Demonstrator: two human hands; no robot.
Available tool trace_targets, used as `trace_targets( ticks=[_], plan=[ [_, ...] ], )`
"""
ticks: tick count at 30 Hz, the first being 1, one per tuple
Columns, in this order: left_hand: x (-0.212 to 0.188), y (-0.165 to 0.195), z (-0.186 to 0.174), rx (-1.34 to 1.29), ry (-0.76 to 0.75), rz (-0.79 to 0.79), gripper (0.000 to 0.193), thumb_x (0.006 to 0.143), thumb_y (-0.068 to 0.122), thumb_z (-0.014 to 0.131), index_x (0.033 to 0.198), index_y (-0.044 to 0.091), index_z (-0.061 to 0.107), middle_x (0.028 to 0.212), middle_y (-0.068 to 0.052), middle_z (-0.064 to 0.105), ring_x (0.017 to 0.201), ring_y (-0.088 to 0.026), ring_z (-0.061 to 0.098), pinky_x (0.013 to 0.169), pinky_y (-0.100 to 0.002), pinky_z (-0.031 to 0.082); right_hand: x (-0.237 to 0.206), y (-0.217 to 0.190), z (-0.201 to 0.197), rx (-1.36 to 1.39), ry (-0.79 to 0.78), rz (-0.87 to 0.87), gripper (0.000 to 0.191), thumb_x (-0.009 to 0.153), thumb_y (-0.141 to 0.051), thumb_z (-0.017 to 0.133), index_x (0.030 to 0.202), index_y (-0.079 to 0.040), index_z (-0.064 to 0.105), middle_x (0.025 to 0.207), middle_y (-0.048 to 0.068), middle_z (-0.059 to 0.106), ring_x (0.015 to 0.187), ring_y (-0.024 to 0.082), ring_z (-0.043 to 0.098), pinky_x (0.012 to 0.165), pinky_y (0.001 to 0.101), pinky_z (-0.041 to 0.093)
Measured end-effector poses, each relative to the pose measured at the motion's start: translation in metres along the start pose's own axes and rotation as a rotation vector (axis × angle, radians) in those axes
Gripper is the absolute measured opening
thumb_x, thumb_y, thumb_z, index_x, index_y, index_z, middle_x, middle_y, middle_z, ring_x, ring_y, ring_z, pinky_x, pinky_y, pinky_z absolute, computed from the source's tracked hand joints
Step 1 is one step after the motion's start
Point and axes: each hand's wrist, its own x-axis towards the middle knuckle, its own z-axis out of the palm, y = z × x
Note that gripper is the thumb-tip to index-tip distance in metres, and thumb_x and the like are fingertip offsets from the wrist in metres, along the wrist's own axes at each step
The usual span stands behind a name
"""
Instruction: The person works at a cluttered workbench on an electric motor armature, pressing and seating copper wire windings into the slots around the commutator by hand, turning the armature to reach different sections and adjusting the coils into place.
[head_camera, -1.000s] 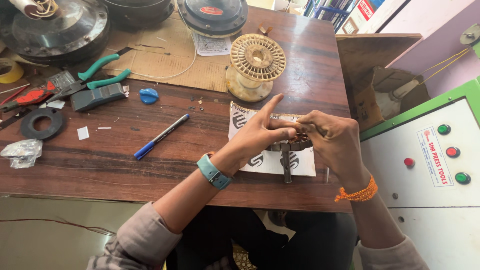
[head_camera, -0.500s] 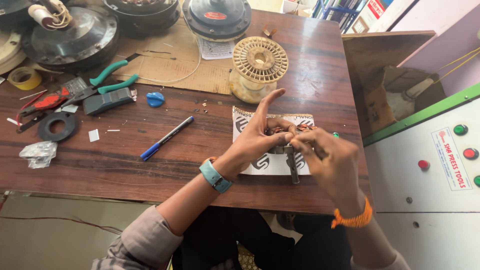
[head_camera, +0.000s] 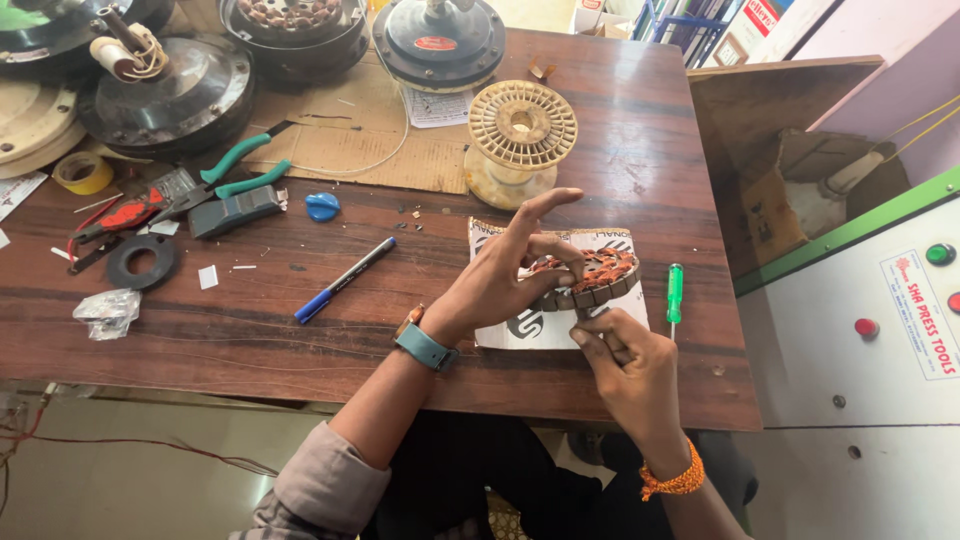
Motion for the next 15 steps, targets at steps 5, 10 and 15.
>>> trace_targets(
  ticks=[5,10,15],
  plan=[
    [-0.001,0.001,-0.007,-0.016,-0.029,-0.042,0.089,0.085,0.005,0.074,0.16,0.012,0.027,0.099,0.0,0.082,0.068,-0.011,0.057,0.065,-0.03,0.043,0.0,0.013,0.003,-0.106,0.002,0.026,0.003,0.087,-0.006,0.076,0.09,-0.005,0.077,0.049,-0.006,0.039,0.046,0.002,0.03,0.044,0.0261,0.023],
    [-0.01,0.011,0.003,0.041,0.03,0.224,0.092,0.08,0.027,0.088,0.155,0.015,0.036,0.117,-0.006,0.07,0.093,-0.017,0.068,0.076,-0.031,0.055,-0.007,0.027,0.004,-0.175,0.052,0.014,0.011,0.085,-0.008,0.077,0.095,-0.004,0.077,0.049,0.0,0.036,0.045,0.004,0.03,0.043,0.0266,0.024],
    [-0.011,0.012,0.029,0.438,0.109,0.277,0.079,0.085,0.026,0.083,0.152,0.018,0.042,0.121,-0.006,0.071,0.096,-0.026,0.06,0.089,-0.039,0.051,-0.01,0.035,-0.022,-0.036,0.133,-0.076,0.004,0.093,-0.006,0.071,0.096,-0.006,0.073,0.072,-0.006,0.066,0.061,-0.001,0.055,0.052,0.0198,0.044]
  ],
)
